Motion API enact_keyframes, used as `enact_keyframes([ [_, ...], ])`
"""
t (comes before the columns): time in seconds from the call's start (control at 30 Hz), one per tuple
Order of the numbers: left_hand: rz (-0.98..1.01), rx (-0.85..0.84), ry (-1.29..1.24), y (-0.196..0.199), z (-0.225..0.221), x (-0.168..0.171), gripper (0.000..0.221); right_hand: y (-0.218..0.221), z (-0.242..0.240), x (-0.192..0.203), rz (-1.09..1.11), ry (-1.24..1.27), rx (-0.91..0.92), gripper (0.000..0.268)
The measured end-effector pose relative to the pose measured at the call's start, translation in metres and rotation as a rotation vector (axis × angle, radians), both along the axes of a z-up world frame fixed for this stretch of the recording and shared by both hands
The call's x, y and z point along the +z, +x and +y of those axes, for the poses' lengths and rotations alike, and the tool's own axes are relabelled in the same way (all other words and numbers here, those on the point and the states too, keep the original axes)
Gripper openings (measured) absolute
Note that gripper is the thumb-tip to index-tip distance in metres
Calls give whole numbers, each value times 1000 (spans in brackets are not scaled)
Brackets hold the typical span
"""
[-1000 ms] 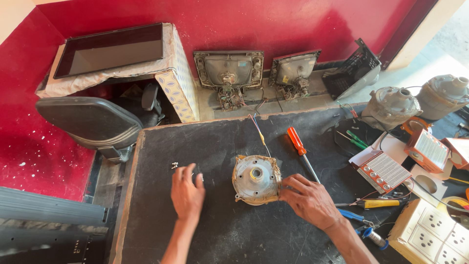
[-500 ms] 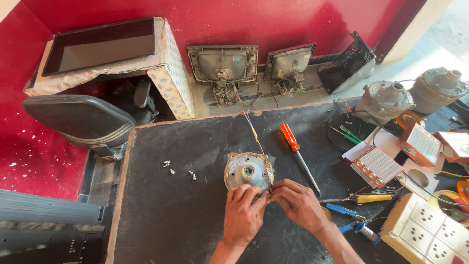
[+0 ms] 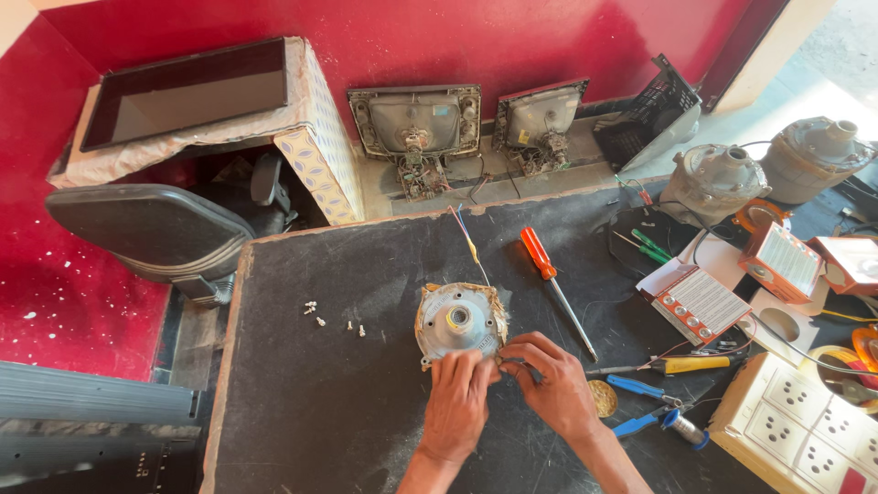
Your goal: The person uses a red-handled screwdriver to unscrew multiple screws from a small, round, metallic electronic component on a workbench. The person removes the screws one by one and places them on the table, then flips the component over to continue unscrewing the other side.
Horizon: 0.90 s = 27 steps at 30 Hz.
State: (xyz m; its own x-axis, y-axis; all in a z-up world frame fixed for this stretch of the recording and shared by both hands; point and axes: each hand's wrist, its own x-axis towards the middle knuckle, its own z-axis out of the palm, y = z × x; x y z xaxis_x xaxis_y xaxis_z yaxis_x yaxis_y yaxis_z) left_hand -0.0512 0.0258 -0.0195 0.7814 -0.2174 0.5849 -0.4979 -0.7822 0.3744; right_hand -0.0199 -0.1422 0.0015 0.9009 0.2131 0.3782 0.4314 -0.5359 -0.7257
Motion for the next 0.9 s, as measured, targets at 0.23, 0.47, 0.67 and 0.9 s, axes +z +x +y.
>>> enact_keyframes([
  [0.23, -138, -122, 0, -8, 19, 1, 16, 9, -6, -19, -82, 192, -136, 16],
  [0.47, -144, 29, -140, 1, -13, 21, 15, 55, -37, -34, 48, -376, -507, 39],
  [0.67, -216, -28, -89, 7, -10, 19, 15, 84, -46, -84, 42, -436, -508, 43],
  [0.9, -8, -132, -170, 15, -4, 35, 6, 124, -48, -96, 479, 109, -504, 25],
])
